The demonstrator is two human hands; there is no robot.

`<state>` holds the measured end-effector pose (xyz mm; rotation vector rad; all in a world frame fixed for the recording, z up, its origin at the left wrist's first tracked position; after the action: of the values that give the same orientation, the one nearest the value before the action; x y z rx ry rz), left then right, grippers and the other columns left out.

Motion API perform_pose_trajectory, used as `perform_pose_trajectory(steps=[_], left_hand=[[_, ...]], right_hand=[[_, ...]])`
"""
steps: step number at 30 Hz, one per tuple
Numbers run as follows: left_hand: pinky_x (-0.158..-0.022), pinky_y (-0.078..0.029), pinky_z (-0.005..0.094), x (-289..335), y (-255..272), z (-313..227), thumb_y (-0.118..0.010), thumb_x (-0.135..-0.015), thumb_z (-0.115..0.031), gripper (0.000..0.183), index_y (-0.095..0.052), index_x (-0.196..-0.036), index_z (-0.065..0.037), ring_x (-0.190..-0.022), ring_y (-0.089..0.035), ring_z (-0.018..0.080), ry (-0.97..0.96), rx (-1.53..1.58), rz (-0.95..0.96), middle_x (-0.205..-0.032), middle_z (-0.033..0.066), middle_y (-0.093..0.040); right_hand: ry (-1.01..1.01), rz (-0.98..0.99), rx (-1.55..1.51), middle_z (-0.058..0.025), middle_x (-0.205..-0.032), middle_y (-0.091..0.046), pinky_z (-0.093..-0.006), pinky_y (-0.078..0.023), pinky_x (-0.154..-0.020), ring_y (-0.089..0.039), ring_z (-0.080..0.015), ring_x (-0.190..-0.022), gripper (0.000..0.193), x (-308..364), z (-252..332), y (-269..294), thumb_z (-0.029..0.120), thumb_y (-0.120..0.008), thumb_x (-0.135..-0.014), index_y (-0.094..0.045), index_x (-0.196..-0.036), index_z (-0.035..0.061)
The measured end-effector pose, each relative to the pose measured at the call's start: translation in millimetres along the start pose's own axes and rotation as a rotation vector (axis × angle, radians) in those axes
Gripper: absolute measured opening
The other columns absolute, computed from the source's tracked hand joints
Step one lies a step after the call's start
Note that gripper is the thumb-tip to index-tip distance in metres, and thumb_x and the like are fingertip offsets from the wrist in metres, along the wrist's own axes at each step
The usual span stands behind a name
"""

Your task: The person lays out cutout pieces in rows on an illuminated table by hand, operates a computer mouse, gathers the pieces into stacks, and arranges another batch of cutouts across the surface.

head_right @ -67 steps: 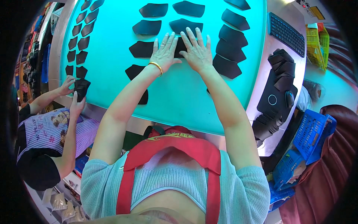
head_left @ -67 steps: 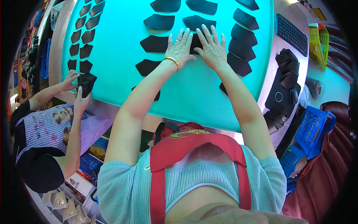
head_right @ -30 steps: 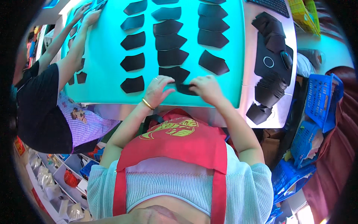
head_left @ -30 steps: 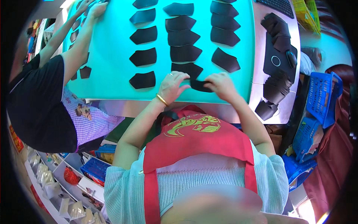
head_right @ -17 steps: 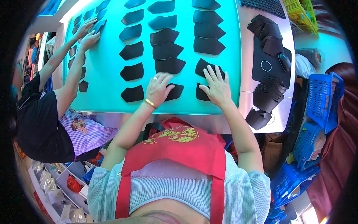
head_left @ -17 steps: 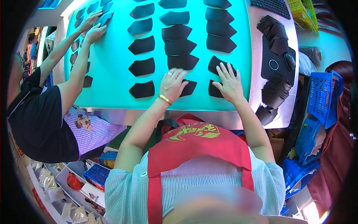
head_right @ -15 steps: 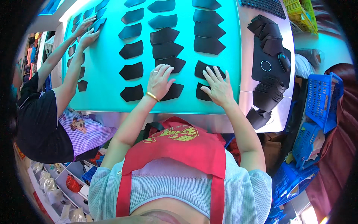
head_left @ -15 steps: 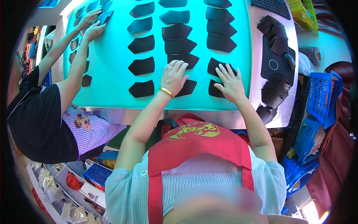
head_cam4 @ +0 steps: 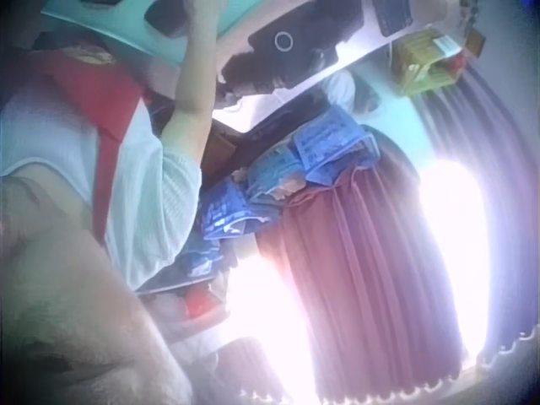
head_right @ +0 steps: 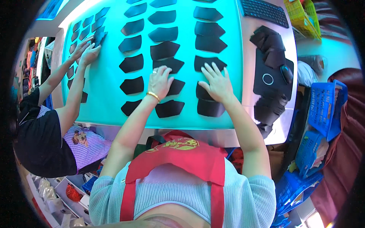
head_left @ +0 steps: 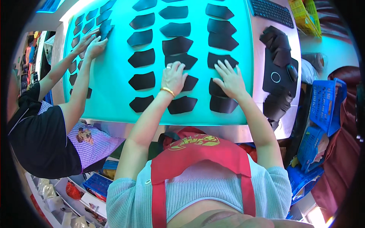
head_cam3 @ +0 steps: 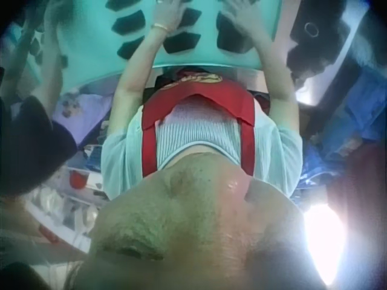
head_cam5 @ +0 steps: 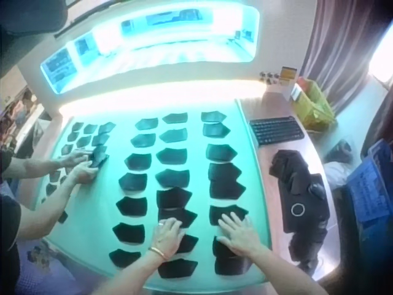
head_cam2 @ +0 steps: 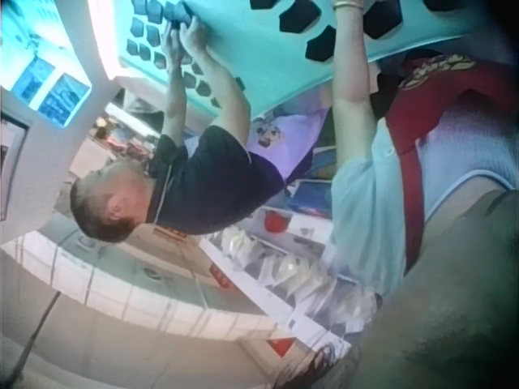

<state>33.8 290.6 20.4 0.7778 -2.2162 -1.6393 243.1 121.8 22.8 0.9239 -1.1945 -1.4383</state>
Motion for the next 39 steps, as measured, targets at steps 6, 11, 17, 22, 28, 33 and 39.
perform_pose_trajectory(steps=[6,11,17,22,28,33,39], left_hand=[[-0.083,-0.046,0.0413,-23,12,6,-0.066,-0.089,-0.017,0.021,-0.063,-0.108,-0.011,-0.100,-0.059,0.0308,-0.030,0.116,-0.112,-0.103,0.0070,-0.063],[-0.087,-0.046,0.0429,-66,-2,29,-0.067,-0.088,-0.019,0.024,-0.063,-0.110,-0.010,-0.108,-0.057,0.0323,0.005,0.028,-0.228,-0.115,0.0087,-0.061],[-0.085,-0.046,0.0424,-64,-3,33,-0.067,-0.089,-0.025,0.025,-0.064,-0.109,-0.010,-0.107,-0.055,0.0293,0.016,0.000,-0.100,-0.113,0.0064,-0.059],[-0.080,-0.047,0.0412,-92,17,22,-0.067,-0.089,-0.020,0.013,-0.066,-0.097,-0.010,-0.092,-0.060,0.0302,-0.044,0.079,-0.149,-0.096,0.0075,-0.064],[-0.077,-0.047,0.0406,-81,47,12,-0.070,-0.084,-0.009,0.014,-0.064,-0.096,-0.008,-0.091,-0.061,0.0305,-0.154,0.277,-0.225,-0.095,0.0091,-0.064],[-0.073,-0.049,0.0435,-5,55,-2,-0.072,-0.079,-0.005,0.016,-0.065,-0.093,-0.006,-0.086,-0.062,0.0325,-0.206,0.390,-0.122,-0.091,0.0109,-0.063],[-0.075,-0.051,0.0382,80,35,-9,-0.077,-0.074,-0.007,0.020,-0.068,-0.092,-0.009,-0.086,-0.065,0.0272,-0.114,0.454,-0.057,-0.089,0.0074,-0.065]], right_hand=[[-0.077,0.075,-0.115,-0.0054,-0.150,-0.045,-0.0558,-0.020,-0.116,-0.038,-0.0243,-0.141,0.057,-26,-11,36,0.053,-0.045,-0.098,-0.052,-0.140,0.0145],[-0.064,-0.102,0.028,-0.0056,-0.151,-0.044,-0.0573,-0.025,-0.114,-0.036,-0.0278,-0.142,0.059,-81,-28,13,0.053,-0.044,-0.098,-0.049,-0.142,0.0136],[-0.037,0.108,0.016,-0.0065,-0.150,-0.046,-0.0585,-0.022,-0.115,-0.038,-0.0265,-0.141,0.057,-68,-29,35,0.053,-0.043,-0.098,-0.052,-0.140,0.0157],[-0.069,-0.234,-0.071,-0.0042,-0.150,-0.046,-0.0545,-0.022,-0.116,-0.039,-0.0256,-0.141,0.056,-128,-54,41,0.053,-0.042,-0.099,-0.051,-0.141,0.0167],[-0.002,0.039,0.057,-0.0045,-0.143,-0.053,-0.0536,-0.025,-0.115,-0.046,-0.0266,-0.136,0.052,-154,-73,38,0.052,-0.046,-0.098,-0.058,-0.134,0.0162],[-0.009,-0.414,-0.132,-0.0109,-0.137,-0.058,-0.0477,-0.039,-0.105,-0.053,-0.0315,-0.128,0.047,-269,-139,64,0.047,-0.047,-0.100,-0.061,-0.127,0.0117],[-0.246,-0.082,0.043,-0.0068,-0.157,-0.036,-0.0574,-0.030,-0.112,-0.032,-0.0288,-0.144,0.055,-395,-184,42,0.054,-0.033,-0.101,-0.048,-0.143,0.0201]])
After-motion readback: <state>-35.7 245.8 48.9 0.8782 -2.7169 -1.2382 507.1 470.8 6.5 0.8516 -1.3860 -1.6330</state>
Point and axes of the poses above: each hand's wrist, its own x-axis away from the middle knuckle, its own y-axis out of the back of the hand, z = x × y, the point moved 1 cm from there along -x, towards the middle knuckle
